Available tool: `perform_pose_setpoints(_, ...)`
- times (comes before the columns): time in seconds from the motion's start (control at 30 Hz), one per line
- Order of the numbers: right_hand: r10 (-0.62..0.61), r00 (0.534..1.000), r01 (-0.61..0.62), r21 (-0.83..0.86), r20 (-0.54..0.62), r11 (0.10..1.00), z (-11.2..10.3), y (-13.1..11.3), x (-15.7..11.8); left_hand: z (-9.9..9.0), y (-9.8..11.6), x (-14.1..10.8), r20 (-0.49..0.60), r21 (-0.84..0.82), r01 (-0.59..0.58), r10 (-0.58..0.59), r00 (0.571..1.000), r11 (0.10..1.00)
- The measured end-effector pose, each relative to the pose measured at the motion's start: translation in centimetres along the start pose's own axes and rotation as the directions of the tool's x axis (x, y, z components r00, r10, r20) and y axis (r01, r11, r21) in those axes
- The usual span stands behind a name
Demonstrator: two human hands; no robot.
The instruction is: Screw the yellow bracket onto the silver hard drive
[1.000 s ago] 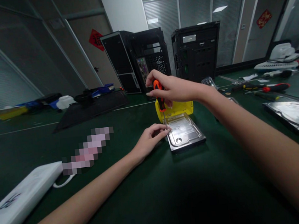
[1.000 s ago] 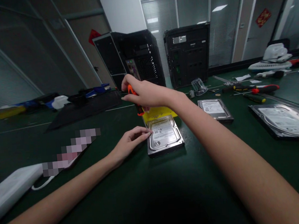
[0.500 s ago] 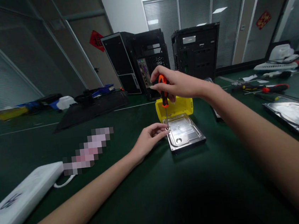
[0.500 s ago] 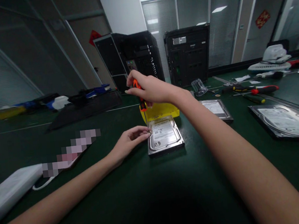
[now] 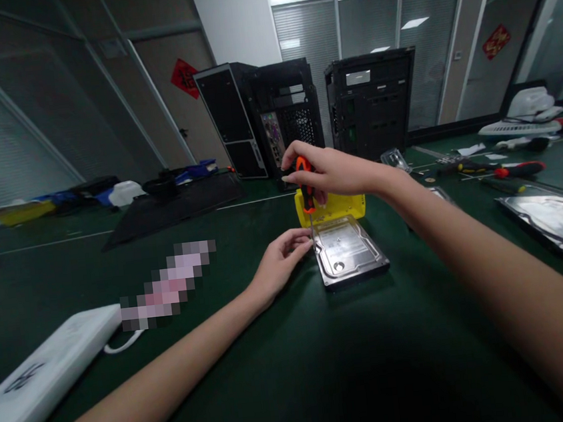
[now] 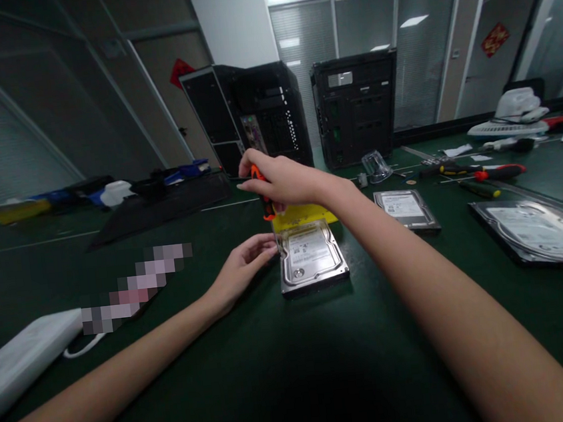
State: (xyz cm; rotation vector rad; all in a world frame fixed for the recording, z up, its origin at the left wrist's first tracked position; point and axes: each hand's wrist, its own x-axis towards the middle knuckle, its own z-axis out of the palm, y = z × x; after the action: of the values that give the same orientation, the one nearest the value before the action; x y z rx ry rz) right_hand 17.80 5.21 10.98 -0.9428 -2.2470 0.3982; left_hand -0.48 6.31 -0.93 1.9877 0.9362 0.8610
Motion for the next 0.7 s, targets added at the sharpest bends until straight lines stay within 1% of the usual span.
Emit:
perform_pose_setpoints(0.27,0.045,0.999,-0.045,0.045,-0.005,0.998,-1.3,-0.7,-0.4,0.0,0.3,-0.2,0.024,0.025,-0.033,0.032,0.999,0.999)
perform_pose_setpoints(0.37,0.068,0.997,-0.067,0.047,-0.024,0.997,-1.7,-0.5,-0.5,-0.1,0.5,-0.3,-0.008,0.150,-0.048,0.050,0.999,0.988)
perform_pose_setpoints(0.43,0.109,0.991,-0.108,0.017,-0.078,0.994,-2.3,0.0,-0.7,-0.2,0.7,-0.4,-0.038,0.258,-0.044,0.056,0.998,0.965)
perform_pose_setpoints(0.53,0.206,0.967,-0.212,-0.024,-0.150,0.977,-3.7,1.3,-1.5,-0.3,0.9,-0.6,-0.057,0.347,-0.035,0.058,0.997,0.937)
perform_pose_setpoints(0.67,0.310,0.930,-0.313,0.017,-0.196,0.950,-6.2,2.6,-3.1,-0.2,1.0,-0.7,-0.009,0.371,-0.058,0.066,0.998,0.927)
perform_pose_setpoints(0.7,0.332,0.925,-0.334,0.024,-0.186,0.942,-6.8,2.8,-3.5,-0.2,1.0,-0.7,0.005,0.370,-0.065,0.068,0.998,0.927)
